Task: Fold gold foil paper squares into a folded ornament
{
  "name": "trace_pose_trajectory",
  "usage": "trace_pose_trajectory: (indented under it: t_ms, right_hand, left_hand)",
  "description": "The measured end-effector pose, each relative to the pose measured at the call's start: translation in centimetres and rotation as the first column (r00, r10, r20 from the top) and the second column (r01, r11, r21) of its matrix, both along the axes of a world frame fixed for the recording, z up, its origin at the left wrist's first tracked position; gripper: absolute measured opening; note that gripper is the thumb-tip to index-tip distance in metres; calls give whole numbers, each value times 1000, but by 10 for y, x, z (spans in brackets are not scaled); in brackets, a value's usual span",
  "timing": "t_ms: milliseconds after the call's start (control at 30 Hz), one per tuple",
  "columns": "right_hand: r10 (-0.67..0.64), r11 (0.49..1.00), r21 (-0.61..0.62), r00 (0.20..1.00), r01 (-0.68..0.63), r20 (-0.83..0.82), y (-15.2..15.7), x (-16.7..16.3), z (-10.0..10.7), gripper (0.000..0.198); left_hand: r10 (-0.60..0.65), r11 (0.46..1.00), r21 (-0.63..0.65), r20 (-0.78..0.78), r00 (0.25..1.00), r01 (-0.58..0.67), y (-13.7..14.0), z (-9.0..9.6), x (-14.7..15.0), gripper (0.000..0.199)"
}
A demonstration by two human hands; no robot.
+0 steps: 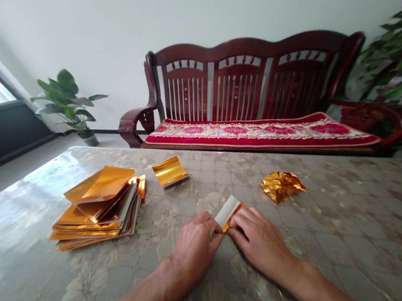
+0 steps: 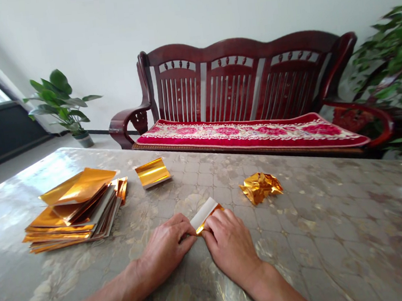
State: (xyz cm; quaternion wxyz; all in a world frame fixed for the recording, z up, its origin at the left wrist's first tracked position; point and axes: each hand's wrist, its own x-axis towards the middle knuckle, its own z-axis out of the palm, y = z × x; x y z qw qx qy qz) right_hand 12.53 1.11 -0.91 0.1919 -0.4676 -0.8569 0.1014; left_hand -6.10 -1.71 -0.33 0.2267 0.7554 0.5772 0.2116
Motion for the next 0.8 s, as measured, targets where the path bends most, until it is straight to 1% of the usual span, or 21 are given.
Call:
trace_pose_trajectory:
  t_ms: [167,400,500,600,700,800]
  right_hand:
    - [-11,1000,15,999,10,31,1,-1,2,11]
    - [-33,999,10,993,33,109,4,-4,2,13]
    - [-34,999,17,990,32,140,6,-5,2,15]
    - [-50,998,29,986,46,158,6,-6,1,15]
    - [-66,997,40,985,60,158,4,-7,-1,14]
    - [-70,997,51,986,63,148,3,-7,-2,13]
  left_hand:
    - [-1,1000,-3,-26,1000,1,1,2,2,14]
    - [6,1000,-8,-127,992,-7,1,5,5,18]
    - [15,1000,-8,-129,992,-16,1,6,5,17]
    - [49,999,-7,-140,989,-50,2,7,4,14]
    - [82,996,-17,-147,986,-85,3,6,3,12]
    - [97,995,-27,-124,988,-101,3,4,2,13]
